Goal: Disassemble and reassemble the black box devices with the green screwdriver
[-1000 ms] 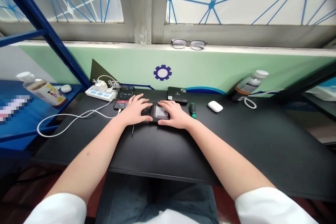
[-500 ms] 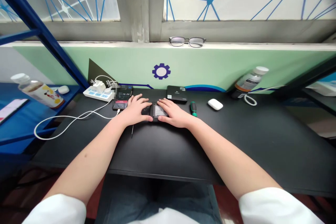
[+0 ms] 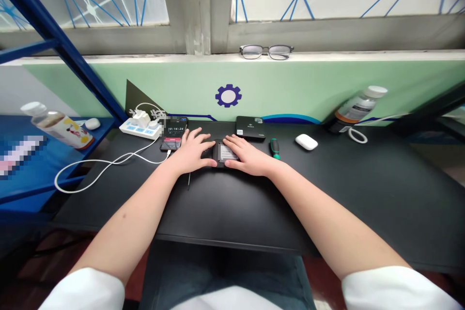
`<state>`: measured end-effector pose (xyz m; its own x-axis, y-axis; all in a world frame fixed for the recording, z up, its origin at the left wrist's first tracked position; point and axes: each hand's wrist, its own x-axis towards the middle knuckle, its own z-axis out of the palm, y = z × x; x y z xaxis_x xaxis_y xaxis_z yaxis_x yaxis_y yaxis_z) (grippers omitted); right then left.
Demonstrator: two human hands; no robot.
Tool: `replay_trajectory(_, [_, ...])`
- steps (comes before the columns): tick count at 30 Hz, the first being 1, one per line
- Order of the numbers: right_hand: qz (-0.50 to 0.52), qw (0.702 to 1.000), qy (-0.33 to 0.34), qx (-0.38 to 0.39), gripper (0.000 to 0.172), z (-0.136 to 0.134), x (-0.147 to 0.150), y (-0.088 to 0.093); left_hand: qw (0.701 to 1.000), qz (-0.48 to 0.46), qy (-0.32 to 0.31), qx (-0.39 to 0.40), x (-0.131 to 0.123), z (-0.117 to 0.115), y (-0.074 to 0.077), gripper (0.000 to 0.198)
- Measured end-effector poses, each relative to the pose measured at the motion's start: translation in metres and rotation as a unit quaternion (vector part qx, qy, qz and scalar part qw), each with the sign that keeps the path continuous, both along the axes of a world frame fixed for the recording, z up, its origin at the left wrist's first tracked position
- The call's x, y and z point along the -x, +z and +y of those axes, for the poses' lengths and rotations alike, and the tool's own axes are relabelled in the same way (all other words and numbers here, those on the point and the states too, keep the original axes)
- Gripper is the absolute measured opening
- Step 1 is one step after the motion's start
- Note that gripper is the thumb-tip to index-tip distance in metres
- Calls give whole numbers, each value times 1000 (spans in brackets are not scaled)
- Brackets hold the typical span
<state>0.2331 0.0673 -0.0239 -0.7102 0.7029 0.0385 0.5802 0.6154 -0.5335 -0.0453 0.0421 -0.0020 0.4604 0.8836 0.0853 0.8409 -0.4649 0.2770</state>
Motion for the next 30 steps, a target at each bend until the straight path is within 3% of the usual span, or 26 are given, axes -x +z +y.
replay_trajectory(5, [16, 1000, -6, -11, 84, -2, -3, 10, 995, 13, 72, -65, 6, 2, 8, 12])
replay_trajectory(9, [39, 999, -9, 23, 82, -3, -2, 12, 994, 40, 84, -61, 4, 0, 11, 17])
replay_trajectory(14, [81, 992, -44, 87, 93, -1, -2, 4, 995, 58, 77, -33, -3, -3, 9, 20])
replay_trajectory(30, [119, 990, -29, 69, 90, 4, -1, 2, 990, 49, 126, -34, -13, -2, 0, 16])
